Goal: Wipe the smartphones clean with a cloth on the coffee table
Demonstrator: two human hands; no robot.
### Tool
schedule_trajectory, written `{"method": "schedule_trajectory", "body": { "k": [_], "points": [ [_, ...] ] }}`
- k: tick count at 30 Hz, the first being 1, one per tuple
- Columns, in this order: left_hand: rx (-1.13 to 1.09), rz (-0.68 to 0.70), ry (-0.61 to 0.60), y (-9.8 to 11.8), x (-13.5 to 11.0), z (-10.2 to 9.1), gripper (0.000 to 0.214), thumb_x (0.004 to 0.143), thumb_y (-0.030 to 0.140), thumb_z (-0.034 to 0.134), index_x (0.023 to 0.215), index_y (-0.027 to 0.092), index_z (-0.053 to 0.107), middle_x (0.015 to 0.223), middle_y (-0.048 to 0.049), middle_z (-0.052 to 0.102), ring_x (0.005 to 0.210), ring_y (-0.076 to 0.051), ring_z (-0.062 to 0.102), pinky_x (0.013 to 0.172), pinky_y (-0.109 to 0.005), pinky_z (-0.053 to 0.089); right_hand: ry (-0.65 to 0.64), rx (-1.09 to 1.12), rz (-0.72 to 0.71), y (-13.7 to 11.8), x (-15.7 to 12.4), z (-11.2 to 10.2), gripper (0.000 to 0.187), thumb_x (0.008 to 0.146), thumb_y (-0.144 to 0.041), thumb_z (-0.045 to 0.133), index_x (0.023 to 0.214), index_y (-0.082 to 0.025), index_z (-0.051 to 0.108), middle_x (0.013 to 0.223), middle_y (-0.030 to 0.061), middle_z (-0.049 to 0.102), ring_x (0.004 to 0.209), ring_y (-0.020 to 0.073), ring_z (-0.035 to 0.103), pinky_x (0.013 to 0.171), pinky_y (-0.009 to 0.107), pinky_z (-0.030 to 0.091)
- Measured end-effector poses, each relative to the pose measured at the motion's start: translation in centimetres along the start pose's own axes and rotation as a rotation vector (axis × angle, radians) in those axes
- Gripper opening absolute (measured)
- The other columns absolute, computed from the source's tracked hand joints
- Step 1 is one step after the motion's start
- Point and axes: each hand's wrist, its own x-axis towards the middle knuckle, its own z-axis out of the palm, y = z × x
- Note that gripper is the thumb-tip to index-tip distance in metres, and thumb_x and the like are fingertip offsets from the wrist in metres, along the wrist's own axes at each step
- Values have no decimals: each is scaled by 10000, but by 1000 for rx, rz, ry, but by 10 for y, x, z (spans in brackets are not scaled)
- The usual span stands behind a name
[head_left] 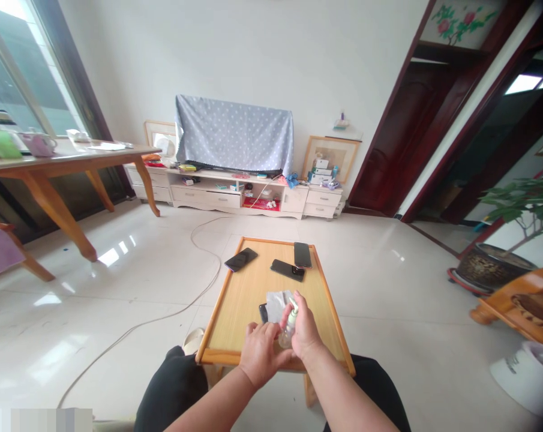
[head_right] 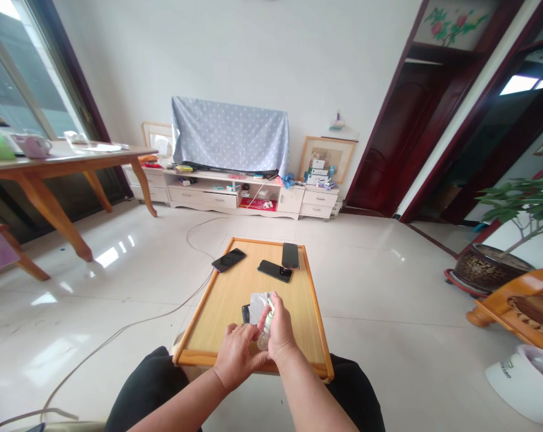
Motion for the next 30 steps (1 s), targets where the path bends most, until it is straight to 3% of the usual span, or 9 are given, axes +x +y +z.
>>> {"method": "schedule_trajectory", "body": {
  "k": [3, 7, 14, 20, 25, 30],
  "points": [
    [34, 71, -18, -7, 0, -7, 317, 850, 550, 631, 871, 236, 598, 825, -37, 668, 779, -226, 597, 798, -381, 342, 19, 0, 21, -1, 5, -9, 628, 870, -751, 422, 519, -237, 502, 470, 21, 512, 526, 179, 491, 583, 320, 421],
    [156, 78, -3, -15, 4, -15, 258, 948, 442, 516, 826, 233, 603, 813, -50, 667, 780, -231, 591, 802, -396, 336, 28, -58, 54, 0, 9, -18, 593, 897, -701, 423, 555, -228, 531, 475, 9, 522, 488, 161, 447, 552, 305, 373],
    [202, 53, 5, -18, 4, -12, 208, 970, 350, 482, 848, 234, 604, 820, -50, 662, 799, -227, 587, 805, -394, 334, 18, -93, 20, 14, 12, -25, 527, 915, -649, 449, 623, -223, 555, 540, 2, 564, 527, 164, 489, 550, 292, 372],
    [212, 36, -3, -18, 6, -10, 187, 979, 316, 468, 872, 235, 598, 841, -34, 661, 820, -219, 580, 832, -395, 335, 63, -80, -15, 22, 13, -31, 524, 914, -653, 463, 682, -209, 620, 674, 29, 671, 680, 188, 621, 679, 297, 473],
    [222, 40, -15, -16, 8, -9, 206, 987, 319, 452, 871, 232, 599, 838, -35, 651, 816, -216, 572, 833, -394, 340, 136, -64, 92, 28, 14, -29, 592, 892, -727, 444, 635, -209, 574, 551, 7, 594, 519, 159, 547, 530, 280, 428],
    [218, 25, -9, -16, 9, -8, 198, 982, 321, 460, 892, 234, 613, 847, -38, 650, 828, -215, 583, 840, -388, 347, 149, -69, 97, 22, 17, -29, 615, 888, -746, 432, 603, -210, 527, 510, -12, 527, 462, 136, 485, 472, 263, 389]
  ]
}}
